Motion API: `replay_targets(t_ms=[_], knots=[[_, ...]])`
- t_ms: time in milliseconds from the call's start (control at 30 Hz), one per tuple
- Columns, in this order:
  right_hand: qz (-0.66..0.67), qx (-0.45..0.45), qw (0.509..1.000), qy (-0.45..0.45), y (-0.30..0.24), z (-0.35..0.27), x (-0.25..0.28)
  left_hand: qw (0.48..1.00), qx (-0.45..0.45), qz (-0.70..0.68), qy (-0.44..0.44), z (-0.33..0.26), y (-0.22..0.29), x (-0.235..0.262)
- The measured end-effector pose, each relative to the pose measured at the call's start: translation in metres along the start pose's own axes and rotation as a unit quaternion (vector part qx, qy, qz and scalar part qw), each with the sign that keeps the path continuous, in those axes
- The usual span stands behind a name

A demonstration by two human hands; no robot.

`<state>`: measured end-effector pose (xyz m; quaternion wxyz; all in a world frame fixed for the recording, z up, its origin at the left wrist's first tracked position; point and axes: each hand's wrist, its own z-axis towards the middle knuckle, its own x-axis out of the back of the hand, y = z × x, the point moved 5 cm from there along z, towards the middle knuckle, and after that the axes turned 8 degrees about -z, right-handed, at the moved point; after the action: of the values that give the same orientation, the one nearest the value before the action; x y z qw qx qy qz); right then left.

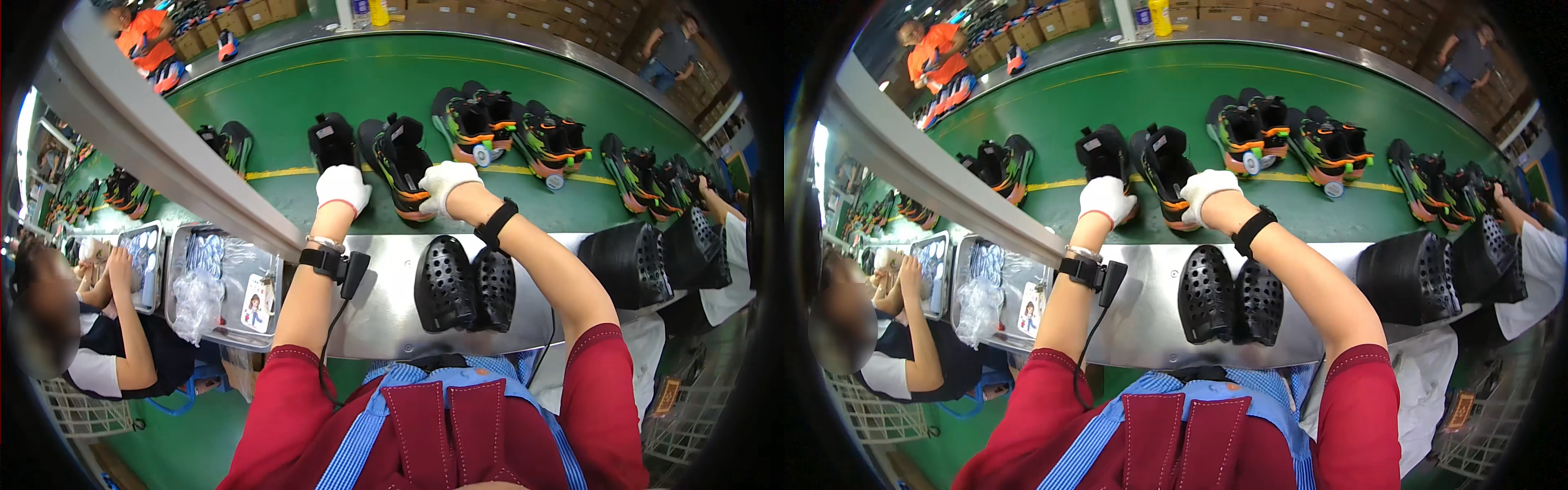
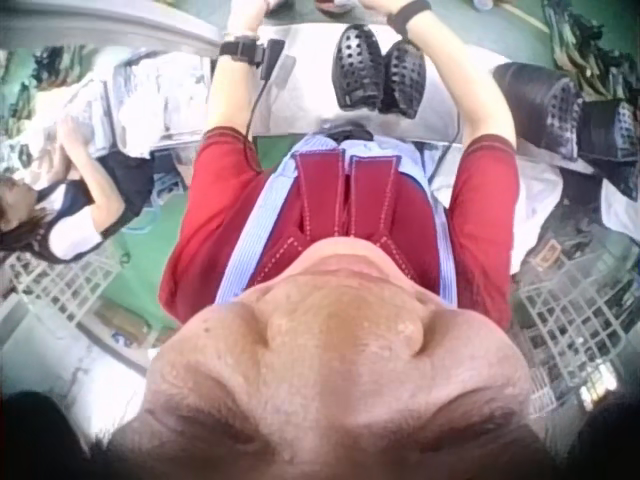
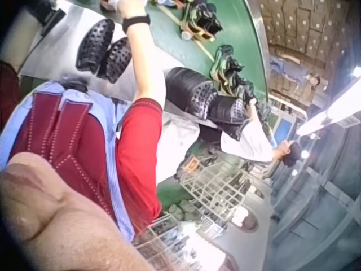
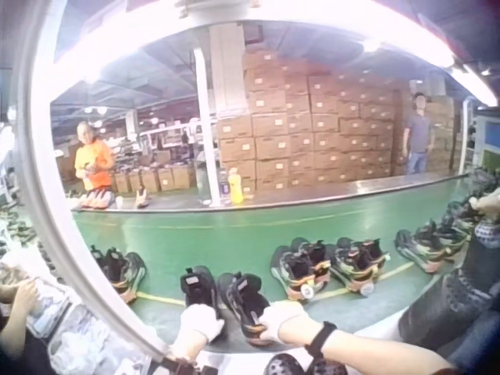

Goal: Manually inserting components into the interior of shoes on an assembly line station.

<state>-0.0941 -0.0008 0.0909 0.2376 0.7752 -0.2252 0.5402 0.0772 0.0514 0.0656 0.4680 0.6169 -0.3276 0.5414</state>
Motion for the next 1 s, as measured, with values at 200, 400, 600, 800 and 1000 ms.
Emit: replay_targets(t_ms=[200, 400, 600, 800, 1000], knots=[[-0.011, -0.022, 0.999, -0.023, 0.028, -0.025, -0.018, 0.987, -0.096, -0.054, -0.116, -0.009, 0.049, -0.014], [0.002, 0.041, 0.989, -0.140, 0.011, 0.009, -0.040, 0.930, -0.100, -0.024, -0.353, -0.014, 0.072, -0.026], [0.073, 0.080, 0.975, -0.196, 0.007, 0.026, -0.051, 0.917, -0.114, -0.001, -0.383, 0.013, 0.060, -0.057], [0.141, 0.054, 0.956, -0.252, 0.011, 0.029, -0.058, 0.870, -0.293, 0.013, -0.397, 0.033, 0.069, -0.071], [0.084, 0.109, 0.977, -0.161, -0.003, 0.028, -0.063, 0.885, -0.278, 0.057, -0.369, 0.017, 0.052, -0.060]])
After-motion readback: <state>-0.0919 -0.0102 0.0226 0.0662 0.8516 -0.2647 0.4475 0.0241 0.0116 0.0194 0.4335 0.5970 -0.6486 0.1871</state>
